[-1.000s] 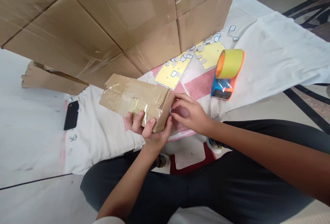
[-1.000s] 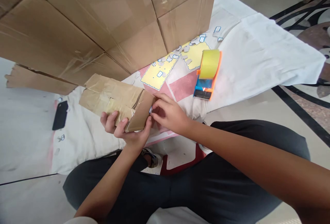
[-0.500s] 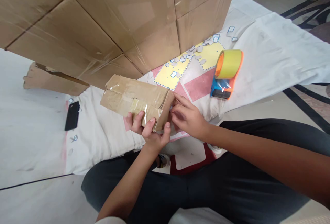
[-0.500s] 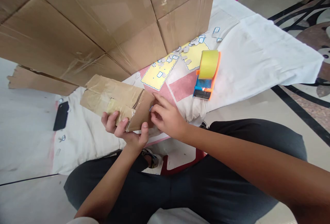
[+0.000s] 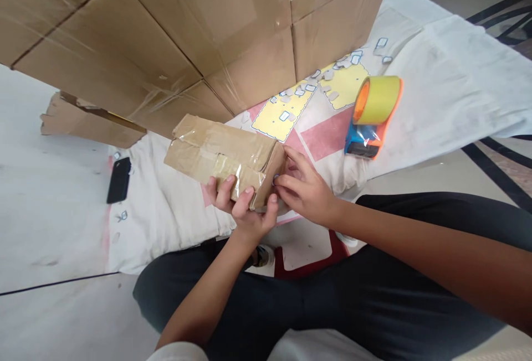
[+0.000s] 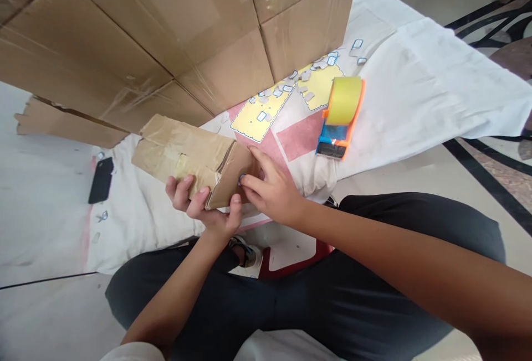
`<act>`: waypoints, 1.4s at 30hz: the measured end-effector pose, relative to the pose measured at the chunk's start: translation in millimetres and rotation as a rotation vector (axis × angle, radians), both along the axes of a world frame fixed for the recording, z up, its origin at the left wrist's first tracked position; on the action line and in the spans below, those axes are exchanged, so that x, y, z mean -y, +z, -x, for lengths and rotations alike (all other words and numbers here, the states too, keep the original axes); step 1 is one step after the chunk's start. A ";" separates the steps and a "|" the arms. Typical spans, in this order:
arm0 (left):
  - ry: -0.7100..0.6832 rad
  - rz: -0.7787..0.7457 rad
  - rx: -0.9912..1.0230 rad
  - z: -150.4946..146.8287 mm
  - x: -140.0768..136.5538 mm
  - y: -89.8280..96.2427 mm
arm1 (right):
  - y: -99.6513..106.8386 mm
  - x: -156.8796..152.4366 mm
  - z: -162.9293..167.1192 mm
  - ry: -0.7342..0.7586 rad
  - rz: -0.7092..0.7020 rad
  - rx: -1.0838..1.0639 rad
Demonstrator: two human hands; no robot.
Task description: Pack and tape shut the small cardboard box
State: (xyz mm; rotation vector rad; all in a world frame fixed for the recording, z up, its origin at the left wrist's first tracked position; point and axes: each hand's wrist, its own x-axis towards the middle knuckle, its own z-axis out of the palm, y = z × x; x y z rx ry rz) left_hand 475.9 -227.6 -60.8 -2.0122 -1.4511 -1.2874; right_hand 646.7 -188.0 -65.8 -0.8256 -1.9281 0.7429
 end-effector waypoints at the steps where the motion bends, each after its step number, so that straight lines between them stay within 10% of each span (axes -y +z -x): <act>1: -0.011 -0.008 0.009 -0.3 -0.8 -0.1 | -0.1 0.2 -0.2 -0.001 -0.015 -0.003; 23: 0.103 -0.033 -0.002 -8.7 -5.5 -0.5 | 4.5 -30.3 -2.9 0.016 0.218 -0.162; 42: 0.093 -0.038 0.017 -8.8 -5.6 0.2 | 8.7 -54.9 -10.9 0.156 0.010 0.045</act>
